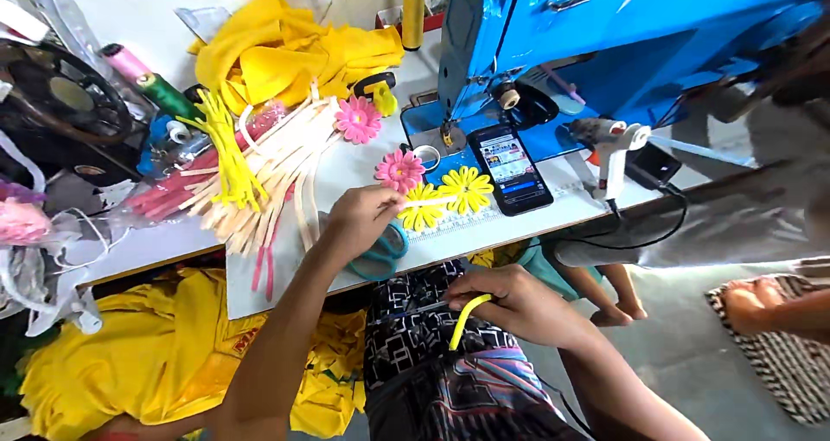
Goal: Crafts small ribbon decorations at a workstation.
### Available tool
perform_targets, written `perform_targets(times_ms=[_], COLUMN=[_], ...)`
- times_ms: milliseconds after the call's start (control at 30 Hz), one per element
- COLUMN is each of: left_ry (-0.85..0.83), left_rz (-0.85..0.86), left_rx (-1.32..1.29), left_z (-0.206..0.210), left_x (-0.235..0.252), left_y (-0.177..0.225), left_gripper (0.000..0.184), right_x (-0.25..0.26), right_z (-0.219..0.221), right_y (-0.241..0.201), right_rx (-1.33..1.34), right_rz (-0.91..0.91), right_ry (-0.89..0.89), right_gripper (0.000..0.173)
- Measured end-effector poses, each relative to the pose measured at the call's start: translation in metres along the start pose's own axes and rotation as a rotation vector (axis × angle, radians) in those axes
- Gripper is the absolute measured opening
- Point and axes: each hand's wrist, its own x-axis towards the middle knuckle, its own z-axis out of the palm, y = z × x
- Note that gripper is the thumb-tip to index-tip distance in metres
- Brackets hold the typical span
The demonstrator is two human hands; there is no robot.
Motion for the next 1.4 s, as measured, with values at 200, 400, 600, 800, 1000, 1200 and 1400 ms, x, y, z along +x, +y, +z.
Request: perform_targets(times_ms=[200,400,600,800,1000,1200,1400], left_ry=[-0.053,-0.057,-0.059,0.027,0.394,0.297,0.259], left_rz=[-0.016,0.000,-0.010,0.057,-0.045,-0.252,-0.232], left_rx=[0.080,0.113,0.111,-0.029,0.005,0.224,0.291], left_z=[0.009,0.011,0.012,-0.006,-0.054,-0.068,-0.060], left_x=[-0.001,-0.001,-0.001,0.002,0.022,0.040,0.025], left_y=[-0.012,-0.013,-0.014,-0.014,-0.019,-0.060,-0.053], left_gripper=[0.014,0.012,0.012,0.017,0.023,0.024,0.027], right_x=[0.000,0.001,0.001,0.002,0.006,0.003,0.002], right_z=[-0.001,-0.001,-0.001,-0.001,-0.003,-0.011,-0.017], right_y=[0.000,0.001,0.000,0.000,-0.001,-0.003,0.001], right_rx=[-0.001,0.001,-0.003,-0.005,-0.015,-0.060,-0.096], right_rz=[0.012,0.002,0.008,0.022,0.026,0.047,0.158], right_ry=[-0.001,0.001,-0.007,-0.015,-0.005,0.049,0.110], right_gripper=[0.019,0.019,0.019,0.019,0.020,0.019,0.020])
